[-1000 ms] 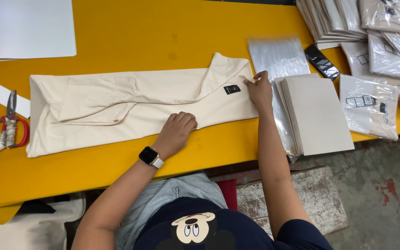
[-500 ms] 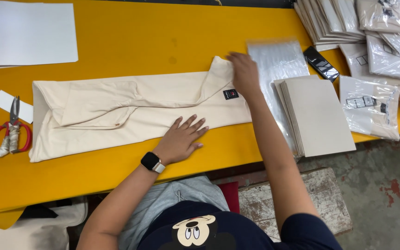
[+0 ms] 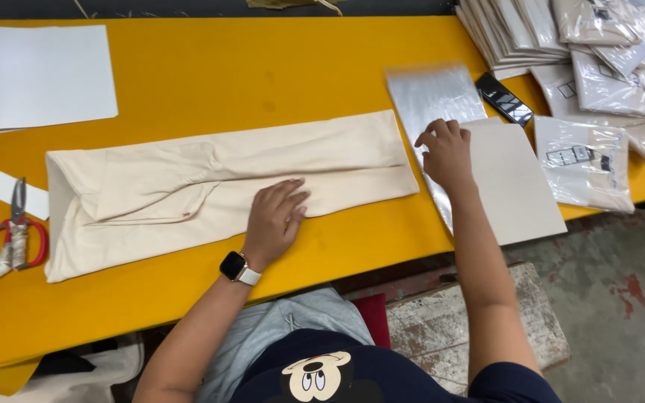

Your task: Folding a t-shirt using a cardboard template and placing it into a plastic bag for packaging.

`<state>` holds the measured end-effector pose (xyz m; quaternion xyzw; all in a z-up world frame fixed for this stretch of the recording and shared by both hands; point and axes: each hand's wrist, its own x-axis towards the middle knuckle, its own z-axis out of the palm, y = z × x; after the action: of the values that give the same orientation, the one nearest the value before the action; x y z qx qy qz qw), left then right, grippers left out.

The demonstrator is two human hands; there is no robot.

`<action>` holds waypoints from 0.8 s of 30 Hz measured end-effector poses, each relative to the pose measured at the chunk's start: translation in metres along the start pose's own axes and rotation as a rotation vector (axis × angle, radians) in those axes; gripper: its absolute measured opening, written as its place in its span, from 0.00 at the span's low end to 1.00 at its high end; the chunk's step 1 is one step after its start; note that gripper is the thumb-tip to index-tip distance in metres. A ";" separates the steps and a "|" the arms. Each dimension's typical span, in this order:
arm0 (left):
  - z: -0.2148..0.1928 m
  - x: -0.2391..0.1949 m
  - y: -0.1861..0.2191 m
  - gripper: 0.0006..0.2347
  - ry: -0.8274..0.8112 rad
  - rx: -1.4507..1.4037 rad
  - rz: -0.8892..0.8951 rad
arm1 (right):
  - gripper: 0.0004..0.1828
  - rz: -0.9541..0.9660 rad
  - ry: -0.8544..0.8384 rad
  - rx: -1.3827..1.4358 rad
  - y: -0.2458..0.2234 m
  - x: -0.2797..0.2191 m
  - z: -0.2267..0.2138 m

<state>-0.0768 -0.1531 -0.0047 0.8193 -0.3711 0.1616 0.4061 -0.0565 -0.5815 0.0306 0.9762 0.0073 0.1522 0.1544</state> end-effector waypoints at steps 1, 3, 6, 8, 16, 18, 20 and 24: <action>-0.005 0.003 0.003 0.12 -0.003 -0.007 0.002 | 0.13 0.004 -0.005 -0.004 -0.009 -0.007 -0.002; -0.015 0.007 0.008 0.10 0.142 -0.009 -0.062 | 0.11 0.065 0.203 0.180 -0.029 -0.021 -0.004; -0.003 -0.008 -0.006 0.08 -0.055 0.173 -0.040 | 0.27 -0.122 0.002 0.665 -0.074 -0.017 -0.017; -0.013 -0.021 -0.006 0.07 -0.151 0.207 -0.112 | 0.27 -0.107 -0.164 0.603 -0.081 -0.018 -0.014; -0.040 -0.045 -0.017 0.07 -0.308 0.329 -0.211 | 0.28 -0.101 -0.333 0.534 -0.076 -0.022 -0.011; -0.050 -0.042 -0.019 0.09 -0.442 0.270 -0.221 | 0.26 0.014 -0.301 0.507 -0.071 -0.022 -0.010; -0.057 -0.034 -0.011 0.07 -0.445 0.300 -0.204 | 0.26 0.034 -0.298 0.529 -0.072 -0.019 -0.009; -0.050 -0.014 0.023 0.13 -0.367 0.223 0.033 | 0.17 0.192 0.099 0.859 -0.063 -0.011 0.005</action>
<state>-0.1014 -0.1162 0.0305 0.8687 -0.4320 0.0562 0.2357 -0.0637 -0.5242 0.0033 0.9396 -0.0136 0.1956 -0.2807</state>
